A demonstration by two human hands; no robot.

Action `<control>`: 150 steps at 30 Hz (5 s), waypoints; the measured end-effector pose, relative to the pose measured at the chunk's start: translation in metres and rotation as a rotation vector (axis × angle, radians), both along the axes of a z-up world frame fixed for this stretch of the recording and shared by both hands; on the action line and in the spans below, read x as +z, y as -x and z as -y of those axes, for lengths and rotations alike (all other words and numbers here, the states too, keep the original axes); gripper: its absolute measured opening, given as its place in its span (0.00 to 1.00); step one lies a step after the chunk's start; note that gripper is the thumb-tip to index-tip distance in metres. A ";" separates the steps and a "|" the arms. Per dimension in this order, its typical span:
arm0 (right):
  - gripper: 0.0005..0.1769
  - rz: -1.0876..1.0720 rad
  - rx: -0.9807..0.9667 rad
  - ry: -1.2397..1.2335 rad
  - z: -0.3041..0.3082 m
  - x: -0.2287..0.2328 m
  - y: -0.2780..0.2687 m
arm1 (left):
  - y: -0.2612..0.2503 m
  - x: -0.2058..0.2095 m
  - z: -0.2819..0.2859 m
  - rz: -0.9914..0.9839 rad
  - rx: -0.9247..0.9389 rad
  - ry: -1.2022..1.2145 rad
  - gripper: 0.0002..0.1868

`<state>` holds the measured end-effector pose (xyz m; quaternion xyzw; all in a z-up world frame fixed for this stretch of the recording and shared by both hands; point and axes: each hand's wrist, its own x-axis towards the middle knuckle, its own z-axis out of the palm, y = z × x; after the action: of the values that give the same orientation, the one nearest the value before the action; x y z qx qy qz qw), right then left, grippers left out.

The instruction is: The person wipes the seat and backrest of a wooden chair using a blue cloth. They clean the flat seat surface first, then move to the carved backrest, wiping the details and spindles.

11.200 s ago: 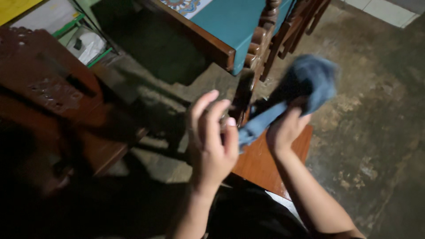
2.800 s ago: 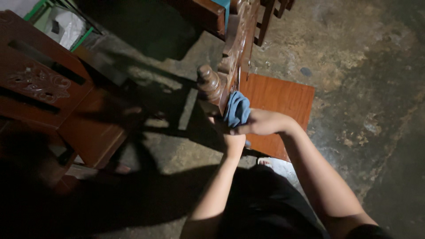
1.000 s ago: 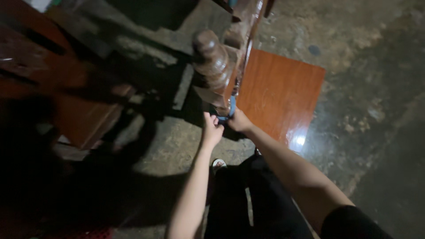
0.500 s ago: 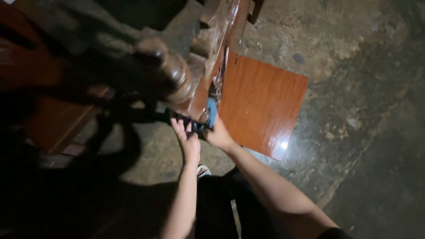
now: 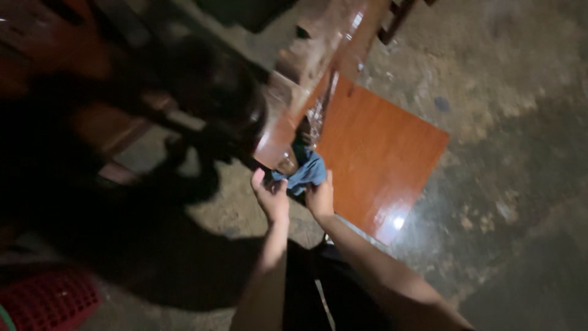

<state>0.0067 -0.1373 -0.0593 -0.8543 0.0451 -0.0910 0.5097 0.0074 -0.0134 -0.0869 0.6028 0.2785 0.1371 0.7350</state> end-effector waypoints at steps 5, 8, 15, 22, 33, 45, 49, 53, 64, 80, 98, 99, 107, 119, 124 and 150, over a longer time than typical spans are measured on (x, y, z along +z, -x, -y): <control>0.42 -0.148 0.417 -0.345 -0.001 0.018 -0.037 | -0.007 0.026 0.009 0.176 -0.050 -0.039 0.45; 0.37 0.018 0.710 -0.094 0.011 0.007 -0.063 | -0.015 0.022 0.008 0.218 -0.208 -0.070 0.55; 0.31 -0.035 0.485 0.159 0.013 -0.018 -0.048 | -0.026 -0.004 0.009 0.103 -0.229 -0.481 0.54; 0.17 -0.159 0.274 0.026 0.009 -0.026 -0.032 | -0.015 0.066 0.014 0.005 -0.183 -0.252 0.65; 0.13 -0.173 0.170 0.016 0.013 -0.022 -0.022 | -0.001 0.092 0.023 -0.064 -0.119 -0.205 0.63; 0.17 -0.065 0.098 -0.211 -0.015 0.065 -0.007 | 0.001 0.128 0.018 0.050 -0.095 -0.267 0.61; 0.19 -0.055 0.102 -0.246 -0.018 0.074 -0.008 | 0.001 0.144 0.014 0.115 -0.116 -0.162 0.61; 0.18 -0.007 0.127 -0.248 -0.018 0.079 -0.009 | 0.002 0.160 0.011 0.139 -0.127 -0.206 0.61; 0.18 0.208 0.253 -0.224 -0.018 0.136 -0.023 | 0.007 0.218 0.009 0.319 -0.127 -0.195 0.60; 0.20 0.337 0.335 -0.233 -0.020 0.220 -0.037 | 0.000 0.294 0.007 0.556 -0.095 -0.286 0.55; 0.22 0.279 0.636 -0.188 0.001 0.258 -0.067 | -0.005 0.310 0.004 0.580 -0.097 -0.447 0.49; 0.22 0.235 0.678 -0.236 0.003 0.262 -0.071 | -0.005 0.310 0.003 0.570 -0.101 -0.456 0.48; 0.26 0.438 0.347 -0.163 -0.033 0.258 -0.041 | -0.006 0.290 0.004 0.383 -0.111 -0.266 0.49; 0.13 -0.331 -0.167 -0.554 0.025 0.211 0.028 | 0.039 0.284 0.027 0.299 -0.276 -0.129 0.45; 0.14 -0.233 -0.450 -1.077 0.046 0.287 0.025 | 0.034 0.330 0.031 0.371 -0.519 -0.405 0.25; 0.25 0.366 -0.043 -0.350 -0.043 0.321 -0.102 | -0.098 0.563 -0.001 0.791 -0.420 -1.520 0.18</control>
<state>0.1091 -0.0939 0.2615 -0.7212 -0.0149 -0.2457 0.6475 0.1053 -0.0123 0.4757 0.8757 -0.2795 0.3460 0.1879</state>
